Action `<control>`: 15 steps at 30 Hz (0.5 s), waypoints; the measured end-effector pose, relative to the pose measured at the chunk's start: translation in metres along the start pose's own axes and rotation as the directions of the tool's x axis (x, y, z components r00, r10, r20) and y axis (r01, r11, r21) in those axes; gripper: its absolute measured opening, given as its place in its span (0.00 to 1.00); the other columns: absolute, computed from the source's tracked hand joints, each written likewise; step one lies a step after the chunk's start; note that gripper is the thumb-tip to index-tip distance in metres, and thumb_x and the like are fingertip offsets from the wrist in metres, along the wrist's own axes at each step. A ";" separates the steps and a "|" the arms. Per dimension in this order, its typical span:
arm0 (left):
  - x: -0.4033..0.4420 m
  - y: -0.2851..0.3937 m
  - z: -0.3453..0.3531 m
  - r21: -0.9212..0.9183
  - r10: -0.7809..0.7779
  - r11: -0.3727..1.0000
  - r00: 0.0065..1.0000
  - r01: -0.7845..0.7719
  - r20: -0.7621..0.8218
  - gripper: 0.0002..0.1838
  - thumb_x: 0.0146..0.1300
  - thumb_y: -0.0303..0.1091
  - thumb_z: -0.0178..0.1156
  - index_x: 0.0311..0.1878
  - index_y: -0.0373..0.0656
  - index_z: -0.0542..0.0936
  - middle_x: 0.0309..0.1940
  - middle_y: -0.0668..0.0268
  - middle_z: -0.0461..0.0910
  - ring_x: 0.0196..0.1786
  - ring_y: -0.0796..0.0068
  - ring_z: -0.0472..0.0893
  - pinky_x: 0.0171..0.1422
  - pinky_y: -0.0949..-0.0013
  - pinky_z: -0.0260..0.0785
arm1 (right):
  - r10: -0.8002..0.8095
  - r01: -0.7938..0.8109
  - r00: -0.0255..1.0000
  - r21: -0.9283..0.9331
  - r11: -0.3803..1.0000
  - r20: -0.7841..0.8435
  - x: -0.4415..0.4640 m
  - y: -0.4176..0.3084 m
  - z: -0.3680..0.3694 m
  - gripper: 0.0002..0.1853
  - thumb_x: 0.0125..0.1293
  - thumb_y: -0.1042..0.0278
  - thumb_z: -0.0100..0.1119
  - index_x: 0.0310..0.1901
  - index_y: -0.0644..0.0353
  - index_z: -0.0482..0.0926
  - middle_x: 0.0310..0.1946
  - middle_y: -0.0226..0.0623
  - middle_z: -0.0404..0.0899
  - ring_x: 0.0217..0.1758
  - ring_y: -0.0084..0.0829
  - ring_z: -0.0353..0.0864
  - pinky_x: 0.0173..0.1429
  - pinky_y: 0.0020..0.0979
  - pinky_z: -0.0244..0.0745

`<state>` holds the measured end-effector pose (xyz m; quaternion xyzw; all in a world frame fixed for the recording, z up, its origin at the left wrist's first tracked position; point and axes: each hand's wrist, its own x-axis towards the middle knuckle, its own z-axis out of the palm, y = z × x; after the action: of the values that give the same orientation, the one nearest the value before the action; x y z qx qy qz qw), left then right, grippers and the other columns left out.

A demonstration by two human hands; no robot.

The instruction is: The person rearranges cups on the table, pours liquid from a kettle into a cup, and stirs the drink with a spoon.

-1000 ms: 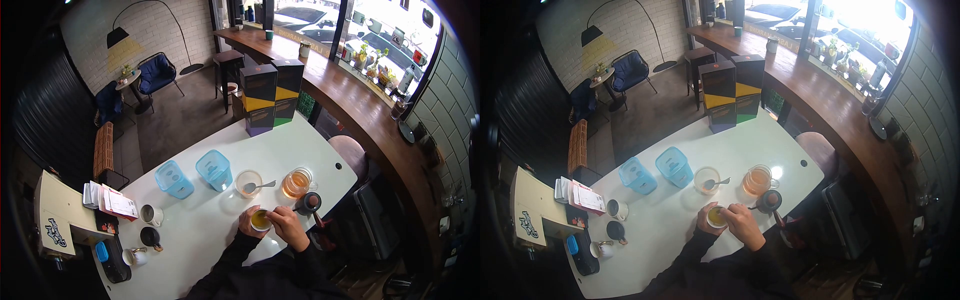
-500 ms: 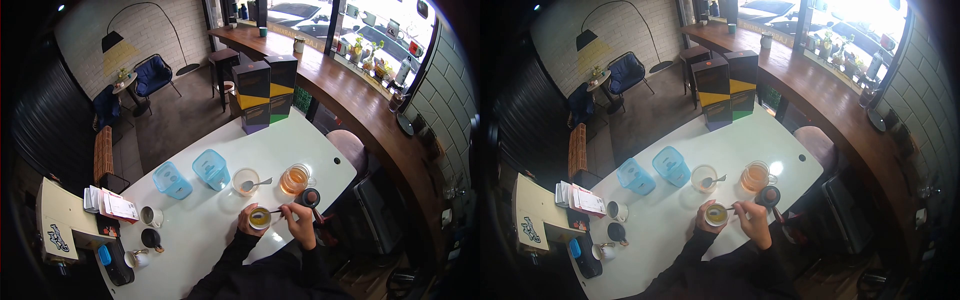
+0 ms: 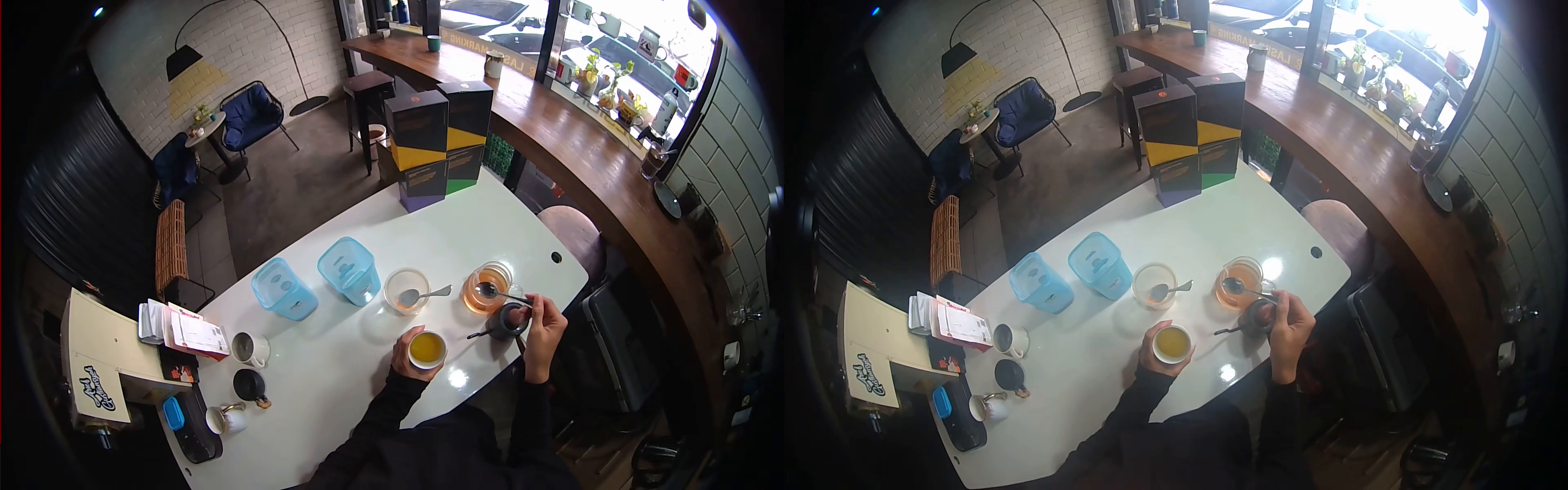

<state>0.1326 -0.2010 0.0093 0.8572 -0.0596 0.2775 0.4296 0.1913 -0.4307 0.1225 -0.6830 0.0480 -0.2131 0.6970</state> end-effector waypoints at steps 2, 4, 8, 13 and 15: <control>0.000 -0.001 0.001 -0.012 -0.010 1.000 1.000 0.010 0.005 0.43 0.43 0.37 0.82 0.61 0.43 0.68 0.54 0.57 0.79 0.53 0.58 0.83 0.57 0.59 0.78 | -0.035 0.033 0.999 -0.078 0.996 -0.025 0.006 0.005 -0.001 0.13 0.76 0.69 0.54 0.43 0.71 0.84 0.25 0.30 0.81 0.28 0.17 0.76 0.34 0.20 0.69; 0.001 0.001 0.000 -0.021 -0.035 0.999 0.999 0.035 0.003 0.43 0.43 0.37 0.82 0.62 0.43 0.68 0.53 0.57 0.79 0.53 0.58 0.83 0.56 0.59 0.78 | -0.042 0.038 0.999 -0.101 0.994 -0.029 0.010 0.014 -0.003 0.12 0.76 0.69 0.55 0.43 0.71 0.84 0.25 0.31 0.81 0.29 0.17 0.77 0.34 0.21 0.70; 0.004 0.003 -0.001 -0.032 -0.055 0.998 0.998 0.055 -0.004 0.43 0.44 0.37 0.82 0.62 0.43 0.67 0.53 0.57 0.80 0.52 0.59 0.84 0.56 0.59 0.78 | -0.013 0.006 0.999 -0.158 0.987 -0.043 0.012 0.018 -0.003 0.11 0.74 0.70 0.56 0.43 0.71 0.84 0.25 0.32 0.81 0.29 0.19 0.79 0.36 0.23 0.71; 0.005 0.003 -0.001 -0.010 -0.047 0.999 0.999 0.047 0.007 0.43 0.44 0.37 0.82 0.62 0.43 0.67 0.53 0.58 0.80 0.51 0.59 0.84 0.55 0.59 0.78 | -0.070 0.058 0.996 -0.229 0.972 -0.046 0.011 0.026 -0.006 0.10 0.74 0.71 0.58 0.41 0.71 0.83 0.25 0.32 0.81 0.29 0.19 0.78 0.36 0.22 0.72; 0.004 0.002 0.000 -0.016 -0.060 0.998 0.998 0.060 0.007 0.43 0.43 0.37 0.82 0.62 0.44 0.67 0.53 0.58 0.80 0.52 0.59 0.84 0.56 0.59 0.78 | -0.090 0.074 0.995 -0.249 0.966 -0.052 0.010 0.021 -0.007 0.11 0.74 0.71 0.58 0.40 0.72 0.83 0.26 0.30 0.81 0.29 0.18 0.78 0.35 0.20 0.71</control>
<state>0.1354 -0.2016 0.0133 0.8559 -0.0375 0.2611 0.4447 0.2027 -0.4415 0.1034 -0.7588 0.0678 -0.2556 0.5952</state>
